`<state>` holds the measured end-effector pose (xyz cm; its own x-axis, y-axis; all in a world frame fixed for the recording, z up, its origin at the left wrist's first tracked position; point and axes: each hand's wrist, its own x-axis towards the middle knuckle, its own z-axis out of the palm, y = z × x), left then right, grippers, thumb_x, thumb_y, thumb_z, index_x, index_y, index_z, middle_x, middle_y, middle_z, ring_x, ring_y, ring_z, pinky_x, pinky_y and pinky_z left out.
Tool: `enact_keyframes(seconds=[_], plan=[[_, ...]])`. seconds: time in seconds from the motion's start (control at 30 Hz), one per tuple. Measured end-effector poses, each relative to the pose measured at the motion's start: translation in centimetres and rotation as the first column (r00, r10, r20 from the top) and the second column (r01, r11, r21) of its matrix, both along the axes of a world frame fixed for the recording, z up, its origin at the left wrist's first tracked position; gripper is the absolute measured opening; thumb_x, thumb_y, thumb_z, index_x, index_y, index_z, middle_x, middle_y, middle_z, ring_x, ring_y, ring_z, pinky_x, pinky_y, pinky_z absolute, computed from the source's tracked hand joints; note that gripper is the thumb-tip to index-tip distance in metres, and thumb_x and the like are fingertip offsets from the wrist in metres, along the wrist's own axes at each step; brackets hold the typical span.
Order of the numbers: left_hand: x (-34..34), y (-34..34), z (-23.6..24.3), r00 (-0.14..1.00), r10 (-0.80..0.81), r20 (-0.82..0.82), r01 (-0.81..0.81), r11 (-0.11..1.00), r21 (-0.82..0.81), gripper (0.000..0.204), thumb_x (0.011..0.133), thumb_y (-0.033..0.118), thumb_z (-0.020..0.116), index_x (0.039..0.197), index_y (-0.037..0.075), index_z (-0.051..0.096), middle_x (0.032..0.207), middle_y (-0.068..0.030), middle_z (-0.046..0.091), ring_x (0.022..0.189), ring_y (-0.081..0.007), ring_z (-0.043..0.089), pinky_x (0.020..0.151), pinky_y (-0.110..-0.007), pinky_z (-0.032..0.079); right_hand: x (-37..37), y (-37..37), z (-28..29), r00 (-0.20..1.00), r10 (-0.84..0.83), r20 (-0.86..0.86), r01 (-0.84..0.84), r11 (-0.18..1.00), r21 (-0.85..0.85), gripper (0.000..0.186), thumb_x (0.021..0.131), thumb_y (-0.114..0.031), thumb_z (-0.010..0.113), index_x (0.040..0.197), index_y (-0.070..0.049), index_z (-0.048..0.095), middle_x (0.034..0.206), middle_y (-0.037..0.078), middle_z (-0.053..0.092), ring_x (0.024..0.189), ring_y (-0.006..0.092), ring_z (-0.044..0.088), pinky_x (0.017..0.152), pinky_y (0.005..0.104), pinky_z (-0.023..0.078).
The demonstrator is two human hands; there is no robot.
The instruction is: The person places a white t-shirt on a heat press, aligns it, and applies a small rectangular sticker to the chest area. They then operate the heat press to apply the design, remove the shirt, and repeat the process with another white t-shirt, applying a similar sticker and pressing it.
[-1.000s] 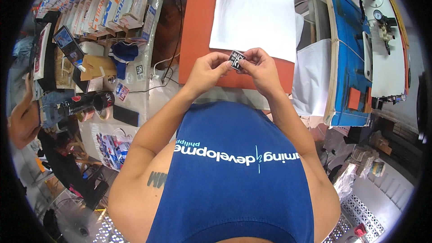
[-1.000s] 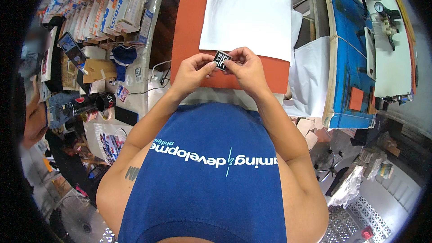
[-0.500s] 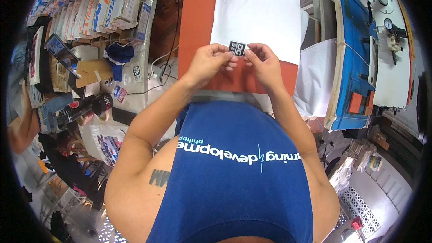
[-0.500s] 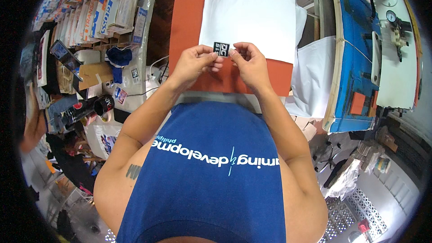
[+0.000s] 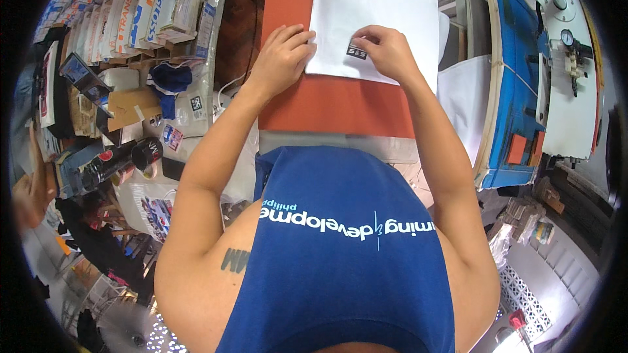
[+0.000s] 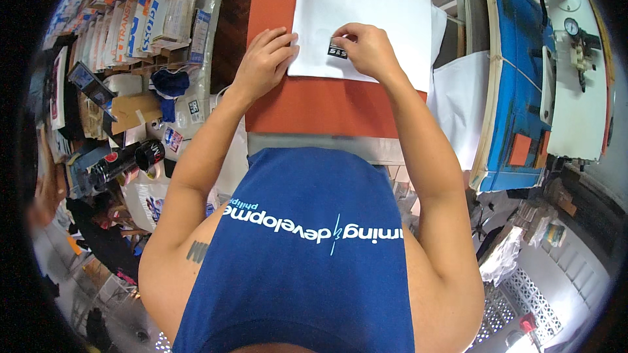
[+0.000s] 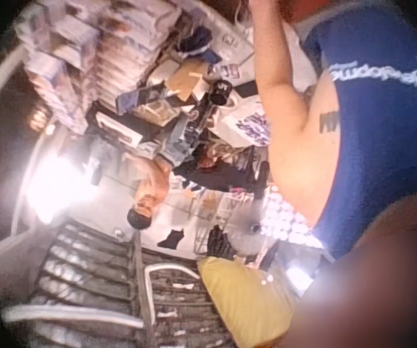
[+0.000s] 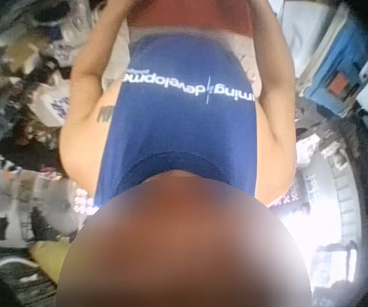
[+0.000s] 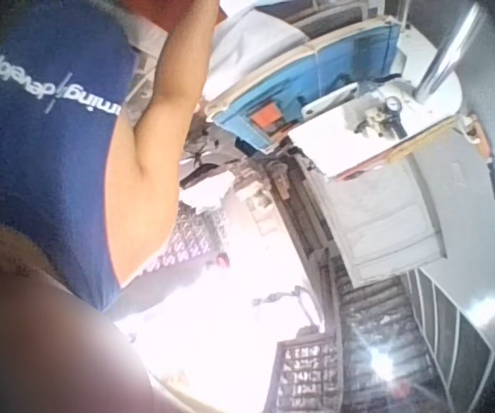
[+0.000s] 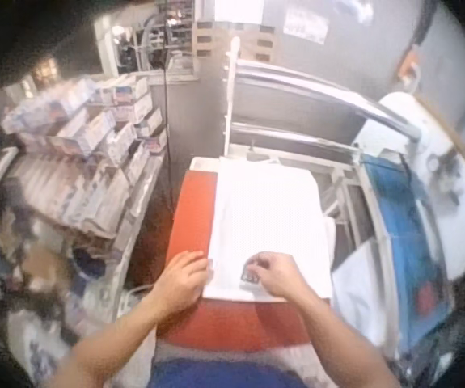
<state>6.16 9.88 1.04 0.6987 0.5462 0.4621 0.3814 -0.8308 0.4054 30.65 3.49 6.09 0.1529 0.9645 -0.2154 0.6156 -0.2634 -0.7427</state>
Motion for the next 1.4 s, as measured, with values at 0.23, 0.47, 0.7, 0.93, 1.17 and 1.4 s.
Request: enact_keyframes(seconds=[0.23, 0.47, 0.7, 0.93, 1.17, 1.4], plan=[[-2.2, -0.6, -0.6, 0.996, -0.089, -0.032, 0.086, 0.993, -0.076, 0.019, 0.086, 0.01, 0.071, 0.104, 0.006, 0.074, 0.128, -0.0081, 0.067, 0.129, -0.0327, 0.055, 0.112, -0.052, 0.04, -2.7, 2.5, -1.4, 0.99, 0.064, 0.127, -0.066, 0.998, 0.011, 0.025, 0.088, -0.022, 0.074, 0.105, -0.004, 0.073, 0.096, 0.016, 0.073, 0.084, 0.029, 0.07, 0.076, 0.0379, 0.055], [-2.6, -0.2, -0.5, 0.991, -0.106, 0.084, 0.116, 0.985, -0.124, 0.017, 0.083, 0.009, 0.074, 0.099, 0.007, 0.076, 0.122, -0.0064, 0.069, 0.128, -0.0302, 0.056, 0.111, -0.05, 0.04, -2.6, -0.3, -4.5, 0.895, -0.104, 0.433, -0.144, 0.853, 0.502, 0.02, 0.083, -0.019, 0.077, 0.097, -0.006, 0.072, 0.11, 0.012, 0.066, 0.106, 0.0332, 0.061, 0.091, 0.0456, 0.049], [-1.8, -0.5, -0.8, 0.993, -0.096, 0.071, 0.105, 0.983, -0.148, 0.012, 0.079, 0.008, 0.078, 0.088, 0.008, 0.071, 0.108, -0.0038, 0.07, 0.119, -0.0281, 0.06, 0.109, -0.05, 0.04, -2.6, -2.8, -5.8, 0.914, -0.083, 0.397, -0.163, 0.821, 0.547, 0.026, 0.084, -0.015, 0.075, 0.106, -0.004, 0.068, 0.121, 0.019, 0.062, 0.114, 0.0366, 0.058, 0.098, 0.0464, 0.046], [-0.8, 2.2, -0.1, 0.994, -0.105, 0.018, 0.106, 0.99, -0.09, 0.034, 0.082, 0.021, 0.078, 0.113, 0.012, 0.069, 0.129, -0.0032, 0.065, 0.132, -0.0291, 0.051, 0.115, -0.055, 0.031, -2.6, -2.0, -5.6, 0.945, -0.111, 0.309, -0.098, 0.804, 0.587, 0.02, 0.084, -0.016, 0.075, 0.1, -0.004, 0.071, 0.116, 0.018, 0.064, 0.114, 0.0385, 0.059, 0.098, 0.0486, 0.047], [-1.7, 3.4, -0.6, 0.956, -0.069, -0.286, 0.081, 0.996, 0.032, 0.054, 0.086, 0.042, 0.072, 0.131, 0.013, 0.064, 0.147, 0.0029, 0.052, 0.146, -0.0305, 0.034, 0.114, -0.074, 0.013, -3.0, -1.5, -5.8, 0.923, -0.078, 0.376, -0.159, 0.814, 0.558, 0.022, 0.083, -0.017, 0.076, 0.101, -0.005, 0.074, 0.12, 0.019, 0.065, 0.124, 0.0402, 0.056, 0.108, 0.0503, 0.044], [-1.7, 2.8, -1.2, 0.973, -0.049, -0.226, 0.048, 0.999, -0.009, 0.053, 0.086, 0.04, 0.073, 0.13, 0.014, 0.064, 0.147, 0.0021, 0.052, 0.146, -0.0302, 0.033, 0.113, -0.074, 0.014, -2.9, -1.3, -6.1, 0.922, -0.089, 0.376, -0.159, 0.799, 0.579, 0.021, 0.082, -0.017, 0.076, 0.099, -0.005, 0.075, 0.117, 0.018, 0.066, 0.12, 0.0397, 0.056, 0.102, 0.0484, 0.047]])
